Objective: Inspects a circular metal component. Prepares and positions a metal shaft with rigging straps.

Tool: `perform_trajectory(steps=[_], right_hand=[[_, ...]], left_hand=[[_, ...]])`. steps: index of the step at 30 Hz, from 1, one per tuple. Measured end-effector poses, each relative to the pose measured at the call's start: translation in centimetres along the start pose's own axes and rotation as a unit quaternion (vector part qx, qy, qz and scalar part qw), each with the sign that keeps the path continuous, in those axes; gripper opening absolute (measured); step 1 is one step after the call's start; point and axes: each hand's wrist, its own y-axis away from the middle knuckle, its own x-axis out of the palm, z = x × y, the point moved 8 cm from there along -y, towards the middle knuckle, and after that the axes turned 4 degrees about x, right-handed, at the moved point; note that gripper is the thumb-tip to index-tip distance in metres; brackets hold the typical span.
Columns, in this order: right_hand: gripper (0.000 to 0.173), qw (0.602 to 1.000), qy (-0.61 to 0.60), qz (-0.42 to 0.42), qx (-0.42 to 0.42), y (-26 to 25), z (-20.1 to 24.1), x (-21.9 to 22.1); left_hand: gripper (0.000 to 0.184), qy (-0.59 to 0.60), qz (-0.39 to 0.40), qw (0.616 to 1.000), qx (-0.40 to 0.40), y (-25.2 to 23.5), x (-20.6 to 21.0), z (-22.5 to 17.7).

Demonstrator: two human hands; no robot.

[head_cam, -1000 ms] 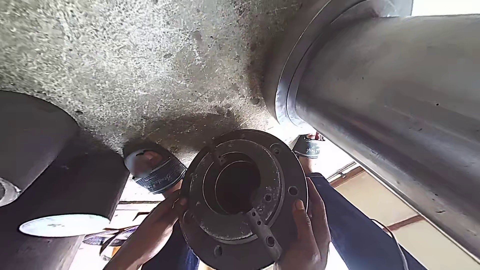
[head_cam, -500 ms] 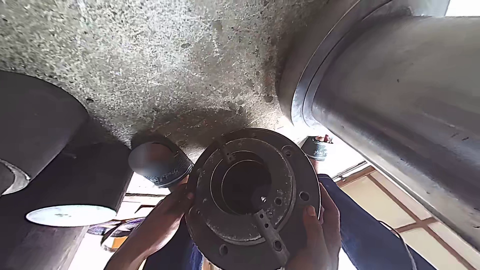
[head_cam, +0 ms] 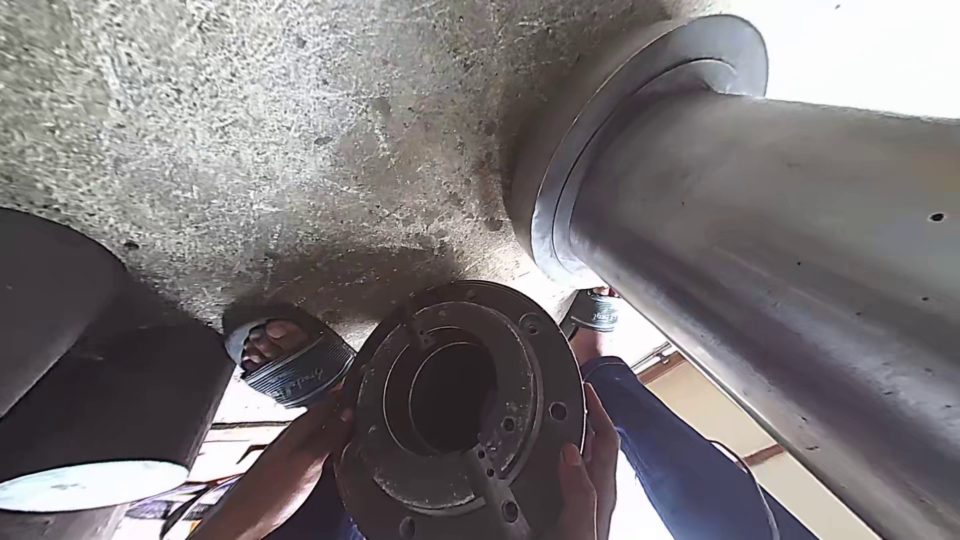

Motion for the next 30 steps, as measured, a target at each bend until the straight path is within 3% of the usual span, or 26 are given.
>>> perform_trajectory(steps=[18,24,30], right_hand=[[0.065,0.999,0.047,-0.013,0.011,0.0,0.5,-0.1],[0.068,0.998,0.048,-0.018,0.021,-0.9,0.2,-0.2],[0.061,0.999,0.020,-0.038,-0.026,-0.3,0.0,-0.2]], left_hand=[[0.043,-0.004,-0.016,1.000,-0.007,0.1,0.1,-0.5],[0.051,-0.016,-0.042,0.999,-0.001,0.3,-0.1,-0.1],[0.051,0.001,-0.067,0.998,0.003,1.0,0.4,0.2]])
